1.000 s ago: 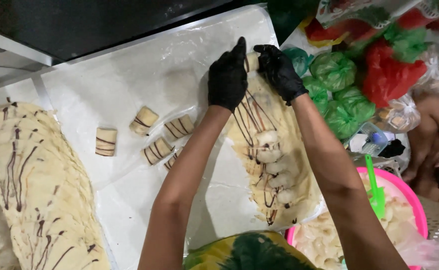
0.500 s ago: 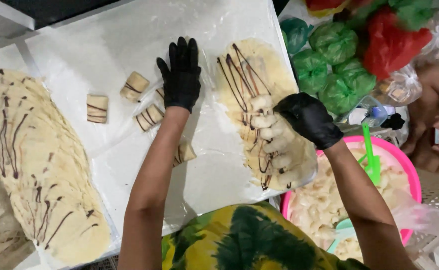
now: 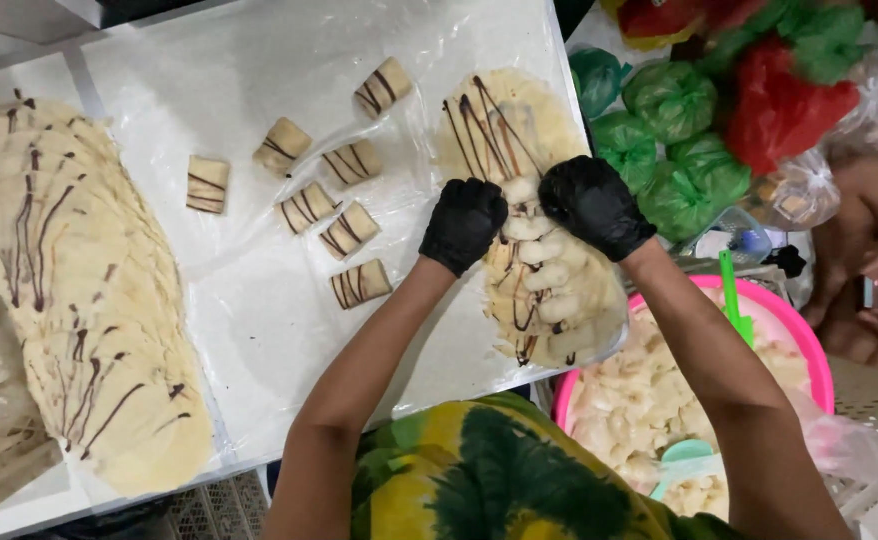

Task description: Rolling thin dough sheets with filling and arranging the finished pastries into a plastic tray.

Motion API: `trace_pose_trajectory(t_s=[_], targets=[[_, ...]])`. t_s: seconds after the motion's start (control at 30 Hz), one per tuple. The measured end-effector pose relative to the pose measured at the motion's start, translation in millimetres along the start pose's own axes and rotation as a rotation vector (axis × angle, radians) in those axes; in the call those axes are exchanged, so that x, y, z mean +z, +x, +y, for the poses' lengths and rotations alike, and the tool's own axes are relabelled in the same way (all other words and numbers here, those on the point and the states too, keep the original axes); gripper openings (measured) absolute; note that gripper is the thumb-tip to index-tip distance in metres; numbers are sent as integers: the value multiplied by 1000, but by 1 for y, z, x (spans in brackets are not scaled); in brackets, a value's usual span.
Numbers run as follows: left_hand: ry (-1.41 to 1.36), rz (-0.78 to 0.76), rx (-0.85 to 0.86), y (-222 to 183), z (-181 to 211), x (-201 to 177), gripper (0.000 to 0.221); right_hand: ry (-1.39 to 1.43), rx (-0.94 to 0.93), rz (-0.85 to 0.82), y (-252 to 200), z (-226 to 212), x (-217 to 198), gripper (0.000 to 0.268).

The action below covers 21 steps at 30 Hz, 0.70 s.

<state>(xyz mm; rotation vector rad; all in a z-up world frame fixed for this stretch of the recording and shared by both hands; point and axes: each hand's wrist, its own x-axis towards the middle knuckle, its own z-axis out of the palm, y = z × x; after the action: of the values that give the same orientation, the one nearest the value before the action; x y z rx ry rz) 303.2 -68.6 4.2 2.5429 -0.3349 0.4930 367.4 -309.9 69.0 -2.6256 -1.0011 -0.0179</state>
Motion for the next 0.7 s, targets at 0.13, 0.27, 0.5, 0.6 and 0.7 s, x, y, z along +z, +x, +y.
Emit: trace_pose_trajectory(t_s=[0.13, 0.27, 0.5, 0.6, 0.7], targets=[[-9, -15, -26, 3, -5, -3, 26, 30, -1, 13, 21, 5, 5, 21], [-51, -72, -76, -1, -10, -4, 24, 79, 17, 23, 13, 19, 7, 21], [-145, -169, -130, 1, -8, 7, 23, 137, 75, 51, -4, 17, 13, 22], [-183, -207, -147, 3, -6, 12, 24, 158, 99, 66, -3, 21, 15, 23], [-279, -168, -174, -4, -5, 14, 26, 187, 112, 75, 6, 25, 20, 24]])
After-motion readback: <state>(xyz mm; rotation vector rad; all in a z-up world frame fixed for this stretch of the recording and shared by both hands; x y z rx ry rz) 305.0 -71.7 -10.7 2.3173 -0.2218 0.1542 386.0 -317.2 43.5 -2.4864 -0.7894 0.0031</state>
